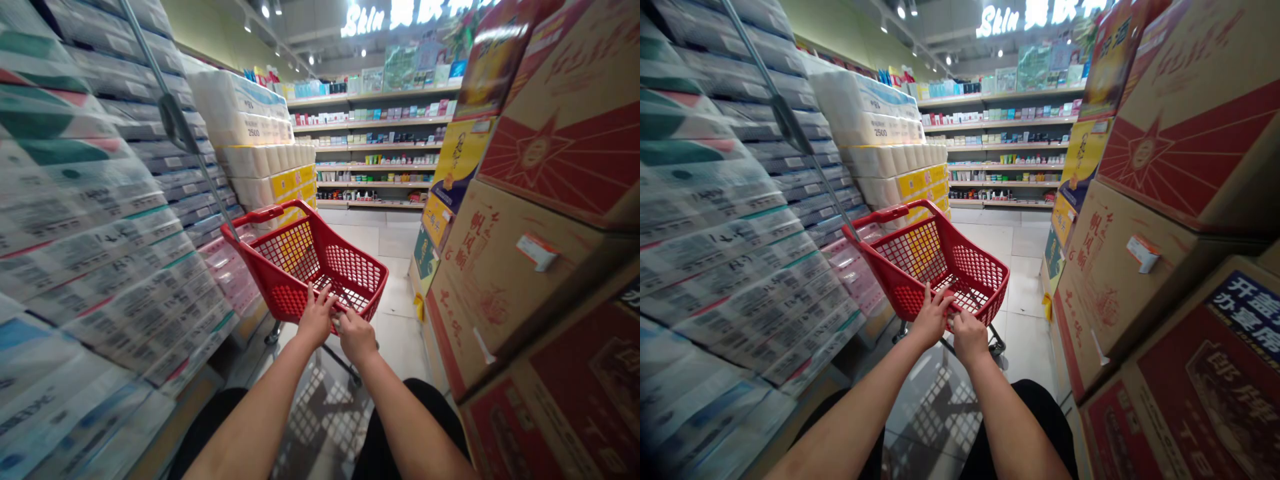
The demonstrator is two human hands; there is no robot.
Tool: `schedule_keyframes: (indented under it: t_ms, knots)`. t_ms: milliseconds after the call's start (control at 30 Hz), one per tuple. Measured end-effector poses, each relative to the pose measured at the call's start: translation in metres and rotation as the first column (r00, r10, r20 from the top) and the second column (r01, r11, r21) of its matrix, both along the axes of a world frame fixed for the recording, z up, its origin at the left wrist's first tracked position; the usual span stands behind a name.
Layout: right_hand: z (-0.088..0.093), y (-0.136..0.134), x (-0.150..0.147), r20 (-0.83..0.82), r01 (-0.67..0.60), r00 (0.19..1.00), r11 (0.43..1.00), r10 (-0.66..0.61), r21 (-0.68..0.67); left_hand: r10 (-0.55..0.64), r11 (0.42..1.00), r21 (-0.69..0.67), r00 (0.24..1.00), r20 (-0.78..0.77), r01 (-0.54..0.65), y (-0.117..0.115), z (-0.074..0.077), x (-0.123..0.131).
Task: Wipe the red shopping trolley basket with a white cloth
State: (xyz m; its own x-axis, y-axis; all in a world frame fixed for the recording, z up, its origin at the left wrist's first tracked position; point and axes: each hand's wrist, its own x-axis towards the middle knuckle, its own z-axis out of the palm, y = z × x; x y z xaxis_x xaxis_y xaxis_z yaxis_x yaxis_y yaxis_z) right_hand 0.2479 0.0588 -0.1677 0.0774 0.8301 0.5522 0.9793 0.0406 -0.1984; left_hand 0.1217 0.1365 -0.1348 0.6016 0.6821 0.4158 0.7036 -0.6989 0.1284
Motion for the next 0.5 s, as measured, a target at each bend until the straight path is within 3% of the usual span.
schedule_keyframes:
  t_ms: [267,433,500]
  knots:
    - [-0.012,-0.015,0.009,0.037,-0.002,0.999,1.000,0.002,-0.006,0.120,0.993,-0.022,0.992,0.038,-0.119,-0.012,-0.006,0.008]
    - [0.008,-0.026,0.018,-0.078,-0.078,0.992,0.978,0.095,0.191,0.174,0.980,-0.111,0.981,0.085,-0.164,-0.017,-0.014,0.014]
    - [0.018,-0.028,0.024,-0.193,-0.046,0.978,0.982,0.082,0.184,0.155,0.983,-0.120,0.983,0.098,-0.143,-0.018,-0.015,0.015]
